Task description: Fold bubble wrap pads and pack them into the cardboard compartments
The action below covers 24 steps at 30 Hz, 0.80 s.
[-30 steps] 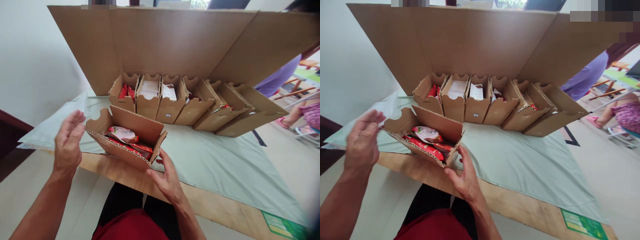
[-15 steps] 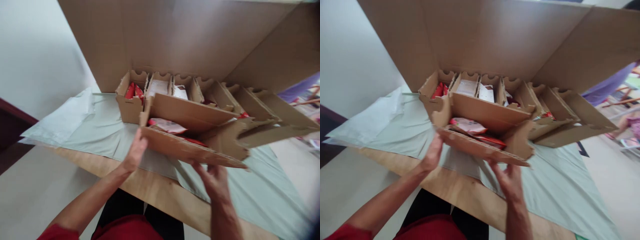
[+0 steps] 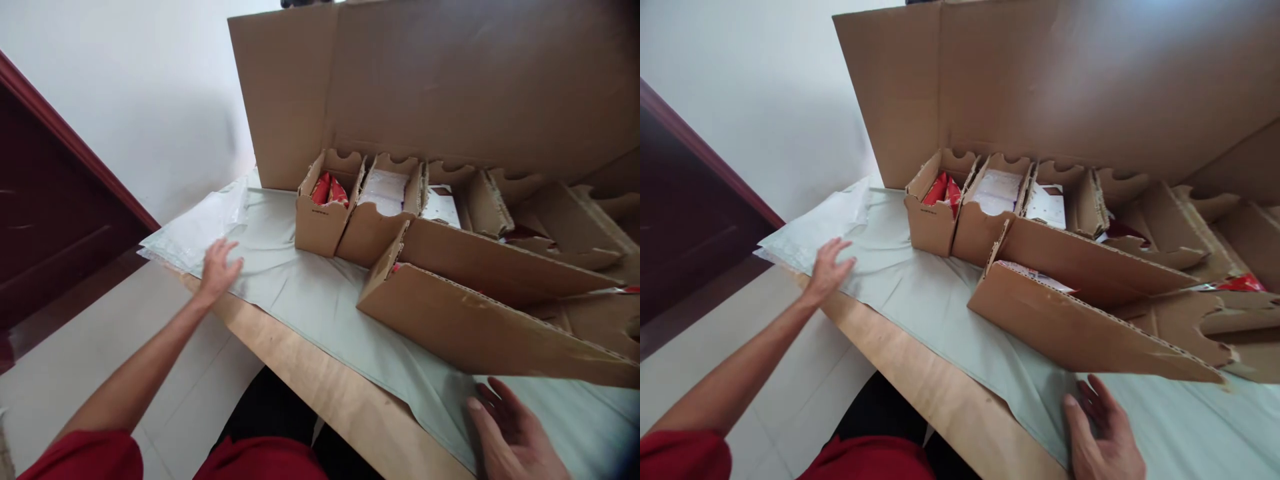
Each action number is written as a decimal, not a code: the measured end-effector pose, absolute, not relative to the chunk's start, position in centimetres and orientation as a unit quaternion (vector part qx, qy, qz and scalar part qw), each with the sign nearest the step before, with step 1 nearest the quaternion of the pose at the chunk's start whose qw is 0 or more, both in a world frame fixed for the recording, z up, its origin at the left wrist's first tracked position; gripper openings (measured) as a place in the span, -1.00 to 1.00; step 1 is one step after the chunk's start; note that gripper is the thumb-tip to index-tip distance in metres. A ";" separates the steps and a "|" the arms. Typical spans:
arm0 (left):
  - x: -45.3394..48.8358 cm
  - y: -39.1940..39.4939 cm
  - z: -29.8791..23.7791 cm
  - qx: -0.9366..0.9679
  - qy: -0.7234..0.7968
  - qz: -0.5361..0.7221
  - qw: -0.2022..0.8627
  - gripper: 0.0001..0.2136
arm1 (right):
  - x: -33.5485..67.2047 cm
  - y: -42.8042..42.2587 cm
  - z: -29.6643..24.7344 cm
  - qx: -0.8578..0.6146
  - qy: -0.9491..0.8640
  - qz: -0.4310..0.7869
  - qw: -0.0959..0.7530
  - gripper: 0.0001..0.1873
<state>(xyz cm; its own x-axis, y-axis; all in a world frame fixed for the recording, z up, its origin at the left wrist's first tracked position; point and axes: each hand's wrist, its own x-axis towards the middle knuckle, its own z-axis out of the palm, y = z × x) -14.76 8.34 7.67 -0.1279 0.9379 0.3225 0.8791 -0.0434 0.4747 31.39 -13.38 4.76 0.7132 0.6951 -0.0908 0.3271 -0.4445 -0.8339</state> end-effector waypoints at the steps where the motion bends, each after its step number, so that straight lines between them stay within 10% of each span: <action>1: -16.8 9.6 7.9 0.645 0.705 0.294 0.034 -0.60 | 31.4 -13.5 4.7 -0.826 -0.318 0.207 0.416 -0.12; 12: -18.4 18.3 9.3 0.687 0.681 0.255 0.003 -0.61 | 31.7 -13.0 4.7 -0.834 -0.388 0.132 0.370 -0.39; 20: -13.4 8.2 15.4 0.765 0.499 0.381 -0.143 -0.85 | 31.4 -13.0 3.8 -0.819 -0.401 0.080 0.401 -0.39; 24: -9.5 2.2 20.1 0.782 0.432 0.447 -0.048 -0.92 | 28.7 -14.4 4.8 -0.778 -0.431 0.005 0.456 -0.50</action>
